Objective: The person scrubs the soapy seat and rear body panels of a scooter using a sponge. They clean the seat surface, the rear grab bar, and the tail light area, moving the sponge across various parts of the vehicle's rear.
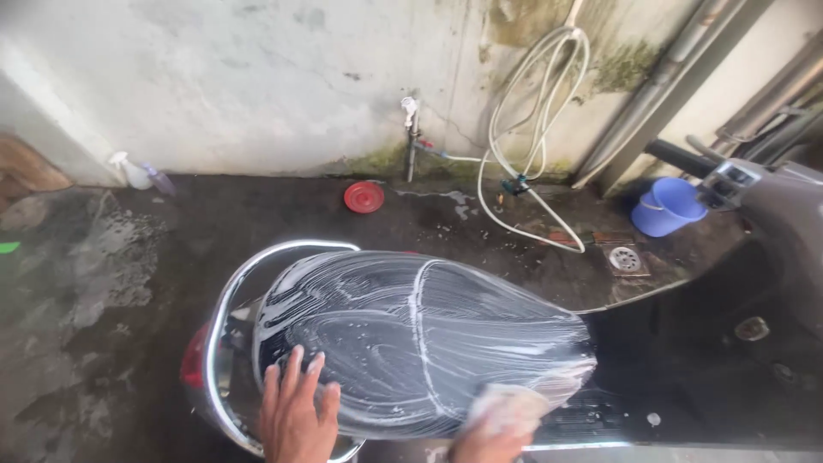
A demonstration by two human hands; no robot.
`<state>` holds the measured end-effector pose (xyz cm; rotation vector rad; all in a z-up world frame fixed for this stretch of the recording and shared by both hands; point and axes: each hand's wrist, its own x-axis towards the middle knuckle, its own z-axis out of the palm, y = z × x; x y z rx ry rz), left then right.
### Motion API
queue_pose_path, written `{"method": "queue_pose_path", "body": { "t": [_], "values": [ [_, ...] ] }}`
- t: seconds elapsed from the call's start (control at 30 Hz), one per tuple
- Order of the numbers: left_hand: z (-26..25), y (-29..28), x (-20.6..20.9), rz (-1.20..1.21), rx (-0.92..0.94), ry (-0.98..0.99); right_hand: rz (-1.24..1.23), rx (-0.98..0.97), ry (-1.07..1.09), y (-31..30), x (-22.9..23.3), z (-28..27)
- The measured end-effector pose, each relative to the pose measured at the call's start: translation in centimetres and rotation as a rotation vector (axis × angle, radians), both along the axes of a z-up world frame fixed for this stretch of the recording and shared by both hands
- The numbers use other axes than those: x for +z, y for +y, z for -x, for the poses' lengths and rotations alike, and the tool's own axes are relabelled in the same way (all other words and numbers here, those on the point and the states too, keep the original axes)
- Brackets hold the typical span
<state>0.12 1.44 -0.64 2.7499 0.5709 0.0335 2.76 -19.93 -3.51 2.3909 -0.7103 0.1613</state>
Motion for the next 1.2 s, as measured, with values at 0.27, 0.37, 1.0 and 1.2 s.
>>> {"method": "queue_pose_path", "body": {
  "t": [0.27, 0.37, 1.0, 1.2],
  "values": [
    [1.3, 4.4, 0.8, 0.589, 0.419, -0.457, -0.518, 1.121, -0.694, 17.9, 15.7, 2.7],
    [1.1, 5.8, 1.4, 0.554, 0.439, -0.548, -0.867, 1.238, 0.311, 22.4, 5.6, -1.7],
    [-2.1, -8.9, 9.9, -0.010, -0.283, 0.839, -0.893, 0.381, 0.382, -1.3, 5.7, 1.5],
    [-3.1, -8.3, 12.8, -0.006, -0.344, 0.946, -0.968, 0.885, 0.478, -2.8, 7.2, -3.6]
  ]
}}
